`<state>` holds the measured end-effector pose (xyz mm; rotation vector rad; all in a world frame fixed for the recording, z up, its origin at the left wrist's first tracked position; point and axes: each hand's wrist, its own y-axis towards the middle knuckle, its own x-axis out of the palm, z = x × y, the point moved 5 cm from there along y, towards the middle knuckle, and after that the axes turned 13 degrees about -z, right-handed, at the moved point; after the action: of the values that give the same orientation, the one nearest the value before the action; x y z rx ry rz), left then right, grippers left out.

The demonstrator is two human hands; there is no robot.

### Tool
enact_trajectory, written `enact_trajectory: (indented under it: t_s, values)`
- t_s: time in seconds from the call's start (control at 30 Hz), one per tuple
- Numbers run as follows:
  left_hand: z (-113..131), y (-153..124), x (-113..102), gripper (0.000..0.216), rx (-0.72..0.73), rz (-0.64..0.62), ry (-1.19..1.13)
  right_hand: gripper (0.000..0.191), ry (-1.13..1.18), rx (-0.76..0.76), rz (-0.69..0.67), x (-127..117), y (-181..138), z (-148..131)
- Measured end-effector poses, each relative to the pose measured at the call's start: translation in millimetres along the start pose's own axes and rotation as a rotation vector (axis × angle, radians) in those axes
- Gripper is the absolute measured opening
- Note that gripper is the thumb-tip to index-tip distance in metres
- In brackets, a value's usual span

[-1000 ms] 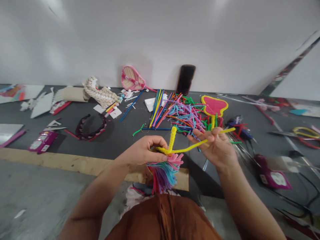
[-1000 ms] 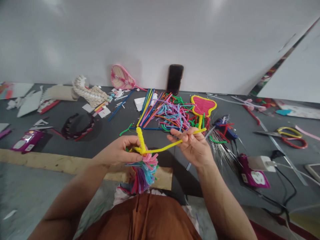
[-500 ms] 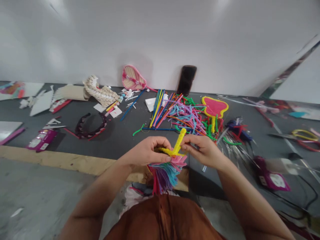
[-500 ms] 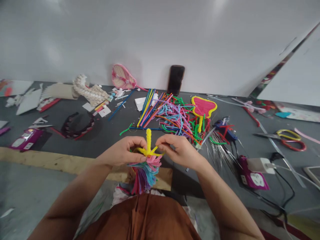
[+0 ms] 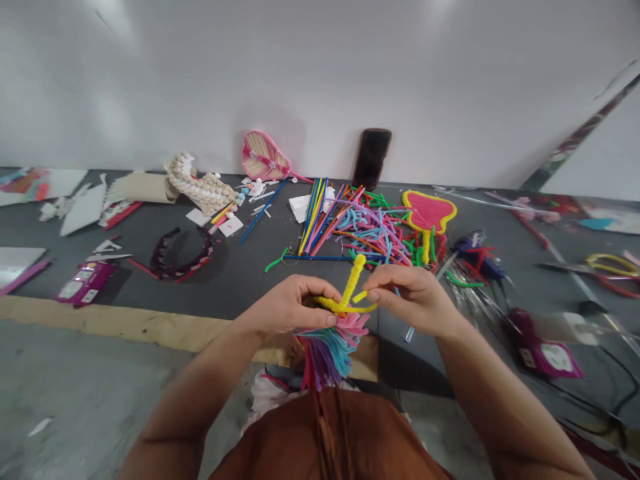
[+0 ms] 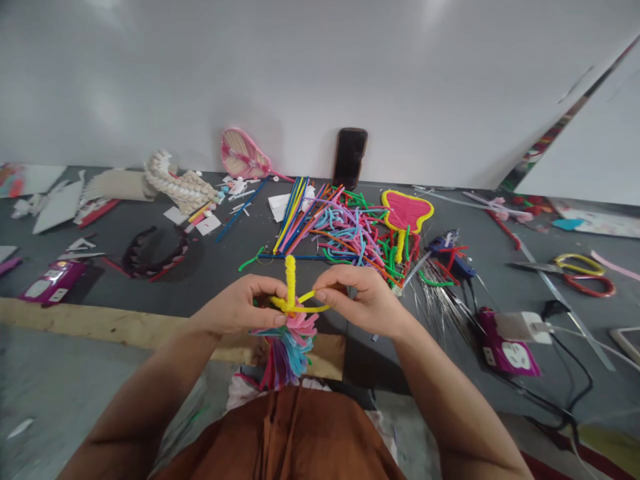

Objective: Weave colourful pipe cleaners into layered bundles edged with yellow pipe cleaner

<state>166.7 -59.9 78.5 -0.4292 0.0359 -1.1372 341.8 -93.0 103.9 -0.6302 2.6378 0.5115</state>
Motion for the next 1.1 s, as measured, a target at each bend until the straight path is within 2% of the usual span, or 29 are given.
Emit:
enact_trajectory:
  t_s: [0.07, 0.17, 0.37, 0.5, 0.8, 0.97, 1.1]
  values:
    - [1.1, -0.1, -0.4, 0.022, 0.005, 0.009, 0.019, 0.010, -0.130, -0.056, -0.096, 4.0, 4.7, -5.0]
    - [0.9, 1.5, -0.5, 0.022, 0.026, 0.021, 0.047, 0.014, -0.274, -0.107, -0.190, 5.9, 9.0, -9.8]
    - [-1.3, 5.0, 0.8, 0.028, 0.025, 0.033, 0.058, 0.016, -0.360, -0.080, -0.302, -0.3, 8.0, -16.4]
    - [2.8, 4.9, 3.4, 0.021, 0.028, 0.009, 0.111, 0.015, -0.269, -0.093, -0.346, 0.5, 11.5, -17.1]
    - [3.4, 5.2, 7.4, 0.018, 0.038, -0.040, 0.129, 0.012, 0.223, -0.009, -0.407, 22.1, 10.3, 11.5]
    - [1.8, 5.0, 7.5, 0.018, 0.052, -0.022, 0.124, 0.014, 0.189, -0.011, -0.393, 23.0, 6.9, 6.8]
    - [1.5, 4.0, 5.4, 0.020, 0.057, 0.016, 0.075, 0.015, 0.162, 0.108, -0.365, 16.3, 5.8, 6.7]
